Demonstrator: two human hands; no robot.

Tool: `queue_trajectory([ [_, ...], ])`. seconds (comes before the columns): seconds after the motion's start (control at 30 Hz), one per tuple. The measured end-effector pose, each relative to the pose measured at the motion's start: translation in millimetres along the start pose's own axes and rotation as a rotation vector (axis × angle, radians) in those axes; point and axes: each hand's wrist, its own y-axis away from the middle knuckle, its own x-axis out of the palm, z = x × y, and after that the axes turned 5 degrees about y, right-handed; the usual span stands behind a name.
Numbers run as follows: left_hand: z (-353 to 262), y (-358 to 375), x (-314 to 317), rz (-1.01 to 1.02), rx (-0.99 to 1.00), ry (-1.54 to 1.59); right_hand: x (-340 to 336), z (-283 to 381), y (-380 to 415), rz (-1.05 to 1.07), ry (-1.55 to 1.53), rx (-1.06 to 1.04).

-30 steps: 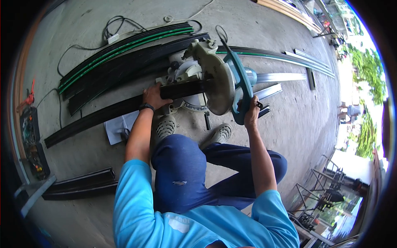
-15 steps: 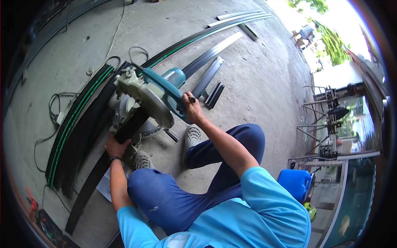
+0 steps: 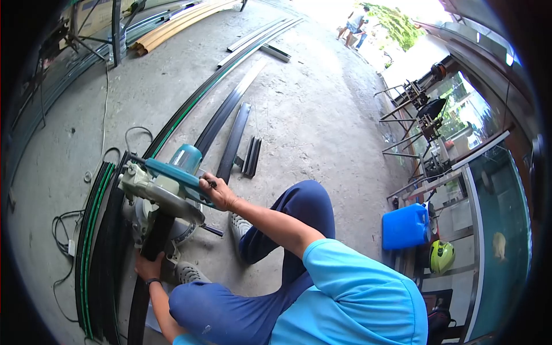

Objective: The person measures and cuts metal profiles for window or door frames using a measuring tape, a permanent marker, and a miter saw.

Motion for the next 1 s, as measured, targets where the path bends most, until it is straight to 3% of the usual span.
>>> queue_trajectory([
  [0.37, -13.4, -0.5, -11.9, 0.040, -0.040, -0.001, -2.5, 8.1, 6.0, -0.029, -0.027, -0.033],
  [0.6, -10.5, -4.6, -12.0, 0.126, -0.121, -0.031, 7.4, -16.0, 7.3, -0.078, 0.001, -0.044],
  [0.8, 13.9, -8.3, 9.3, 0.069, -0.051, -0.048, 18.7, -38.7, 12.2, -0.122, -0.060, -0.081],
  [0.93, -5.2, -7.4, -3.9, 0.144, -0.116, -0.110, 21.9, -46.7, 16.2, -0.146, -0.049, -0.013],
  [1.0, -4.0, -8.1, -1.9, 0.164, -0.096, -0.164, 20.6, -48.7, 3.9, -0.210, 0.058, -0.080],
])
